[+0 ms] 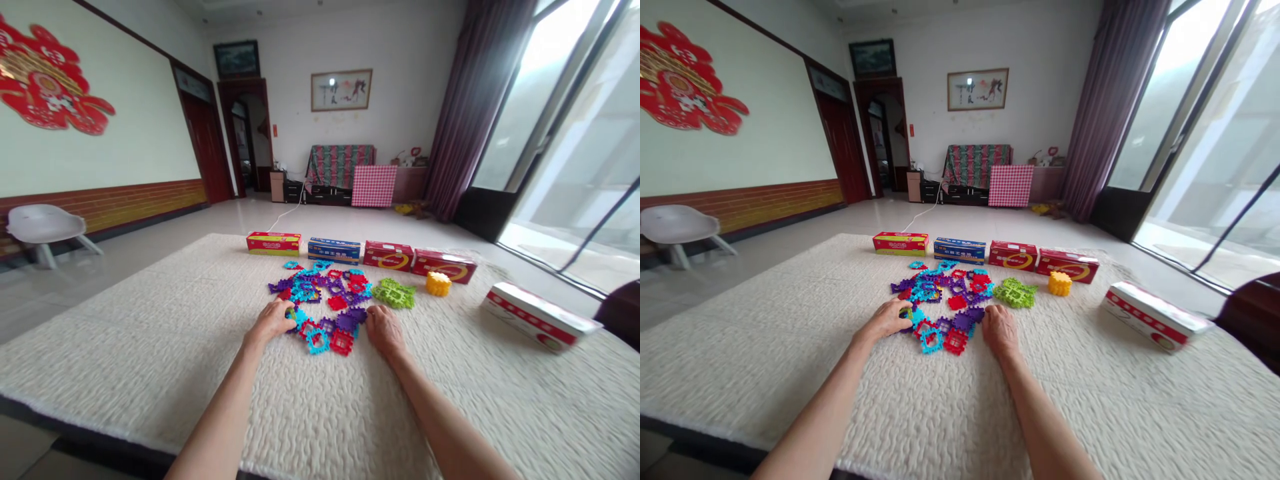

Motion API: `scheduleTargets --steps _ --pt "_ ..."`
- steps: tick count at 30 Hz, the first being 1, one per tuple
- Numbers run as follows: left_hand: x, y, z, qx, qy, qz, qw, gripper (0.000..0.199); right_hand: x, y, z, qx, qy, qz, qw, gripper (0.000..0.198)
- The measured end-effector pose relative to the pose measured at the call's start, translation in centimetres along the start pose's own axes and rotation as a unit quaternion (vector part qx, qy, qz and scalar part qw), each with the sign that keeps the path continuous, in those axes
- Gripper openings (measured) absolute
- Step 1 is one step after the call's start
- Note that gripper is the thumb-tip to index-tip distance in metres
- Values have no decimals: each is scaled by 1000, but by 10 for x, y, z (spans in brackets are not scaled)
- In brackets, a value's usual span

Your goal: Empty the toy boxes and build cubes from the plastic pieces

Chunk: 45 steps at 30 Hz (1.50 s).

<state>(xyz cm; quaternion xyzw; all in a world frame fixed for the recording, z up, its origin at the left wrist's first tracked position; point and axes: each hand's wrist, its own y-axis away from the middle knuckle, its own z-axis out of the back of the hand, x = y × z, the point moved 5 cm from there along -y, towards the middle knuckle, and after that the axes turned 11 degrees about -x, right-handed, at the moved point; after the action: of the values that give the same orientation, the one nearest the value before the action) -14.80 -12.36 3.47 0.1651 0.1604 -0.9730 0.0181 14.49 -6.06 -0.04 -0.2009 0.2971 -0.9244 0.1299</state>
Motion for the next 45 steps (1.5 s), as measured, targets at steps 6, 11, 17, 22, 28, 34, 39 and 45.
scheduleTargets --steps 6,11,17,22,28,34,39,45 --pt "-15 -10 12 -53 26 -4 998 33 -1 1 7 -18 47 -52 997 24" --pt "-35 -26 2 -60 40 -30 997 37 6 3 2 -6 -41 26 999 25" --pt "-78 -53 -21 -52 92 -77 991 33 4 -7 -6 -49 -141 26 988 35" --pt "-109 -70 -28 -45 90 -118 988 28 6 -27 -19 -17 -45 -59 997 36" --pt "-112 -84 -32 -60 103 -146 982 26 14 -39 -29 18 44 -116 992 32" --pt "-117 -99 -39 -77 142 -112 981 25 18 -43 -36 14 -21 -71 997 29" --pt "-149 -115 -58 -106 162 -61 979 28 -29 -47 -5 -109 -89 -49 989 37" --pt "-221 -128 -109 -60 183 -86 977 33 -118 -30 27 -143 -52 -76 985 35"
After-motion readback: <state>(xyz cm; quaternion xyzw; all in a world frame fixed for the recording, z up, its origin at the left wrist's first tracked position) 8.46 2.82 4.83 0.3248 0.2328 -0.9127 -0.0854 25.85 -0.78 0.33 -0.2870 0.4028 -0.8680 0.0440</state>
